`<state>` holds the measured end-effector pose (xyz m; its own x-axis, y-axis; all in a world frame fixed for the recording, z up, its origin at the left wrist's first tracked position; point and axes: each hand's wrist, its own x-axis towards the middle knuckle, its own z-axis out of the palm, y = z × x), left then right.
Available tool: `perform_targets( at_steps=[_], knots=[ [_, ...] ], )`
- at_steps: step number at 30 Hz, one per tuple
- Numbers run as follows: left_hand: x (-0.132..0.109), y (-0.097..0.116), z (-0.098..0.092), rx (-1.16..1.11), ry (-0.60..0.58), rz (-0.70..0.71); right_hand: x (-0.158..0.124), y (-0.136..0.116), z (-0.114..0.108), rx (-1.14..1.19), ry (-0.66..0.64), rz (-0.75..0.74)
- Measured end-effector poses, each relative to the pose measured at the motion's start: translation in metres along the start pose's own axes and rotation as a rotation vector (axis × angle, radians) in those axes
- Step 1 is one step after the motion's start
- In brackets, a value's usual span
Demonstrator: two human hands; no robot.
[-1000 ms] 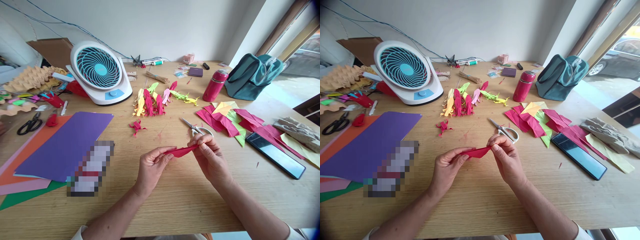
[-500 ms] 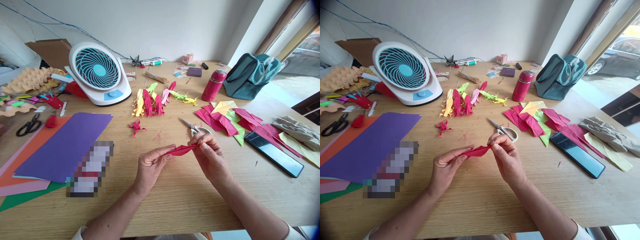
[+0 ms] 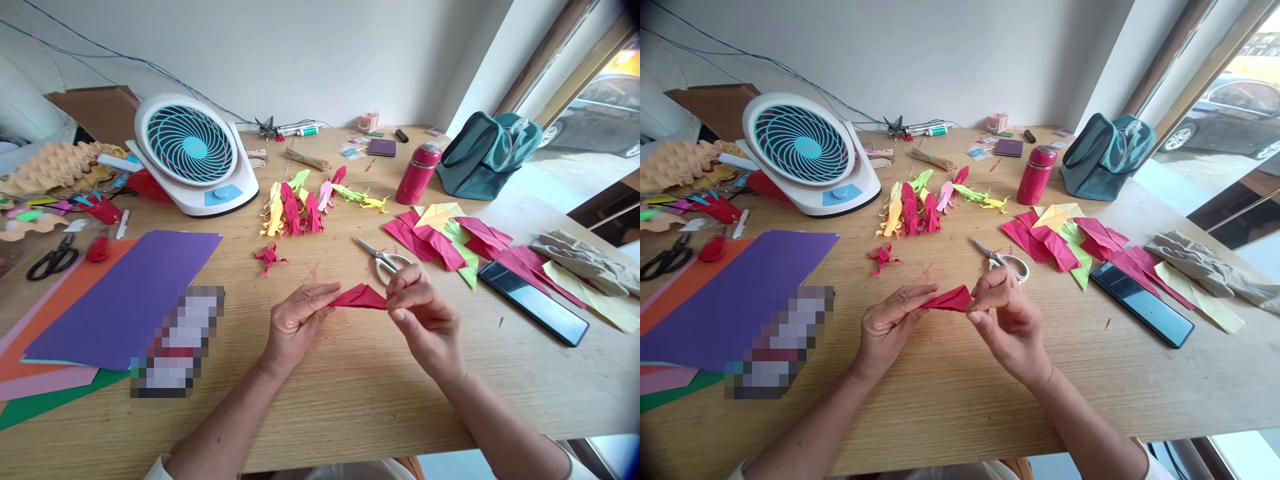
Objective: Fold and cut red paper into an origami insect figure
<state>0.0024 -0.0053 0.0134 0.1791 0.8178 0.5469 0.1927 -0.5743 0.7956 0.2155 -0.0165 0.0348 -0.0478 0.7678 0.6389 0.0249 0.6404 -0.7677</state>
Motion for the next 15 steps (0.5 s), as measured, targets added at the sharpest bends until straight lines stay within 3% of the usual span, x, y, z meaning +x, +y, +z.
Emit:
perform_targets(
  at_steps=[3, 5, 7, 11, 15],
  knots=[
    [0.002, -0.005, -0.002, 0.088, 0.009, 0.074, -0.013, -0.010, -0.004, -0.185, -0.170, -0.172],
    [0.001, -0.008, 0.001, 0.100, 0.027, 0.005, -0.023, -0.012, -0.005, -0.304, -0.272, -0.286],
    [-0.002, -0.010, 0.007, 0.042, 0.038, -0.149, -0.030, -0.010, -0.006, -0.432, -0.314, -0.378],
    [-0.007, -0.007, 0.018, -0.201, -0.017, -0.542, -0.034, -0.003, -0.007, -0.605, -0.273, -0.498],
    [-0.009, 0.005, 0.019, -0.536, -0.299, -0.819, -0.030, 0.000, -0.007, -0.701, -0.249, -0.585]
  ],
)
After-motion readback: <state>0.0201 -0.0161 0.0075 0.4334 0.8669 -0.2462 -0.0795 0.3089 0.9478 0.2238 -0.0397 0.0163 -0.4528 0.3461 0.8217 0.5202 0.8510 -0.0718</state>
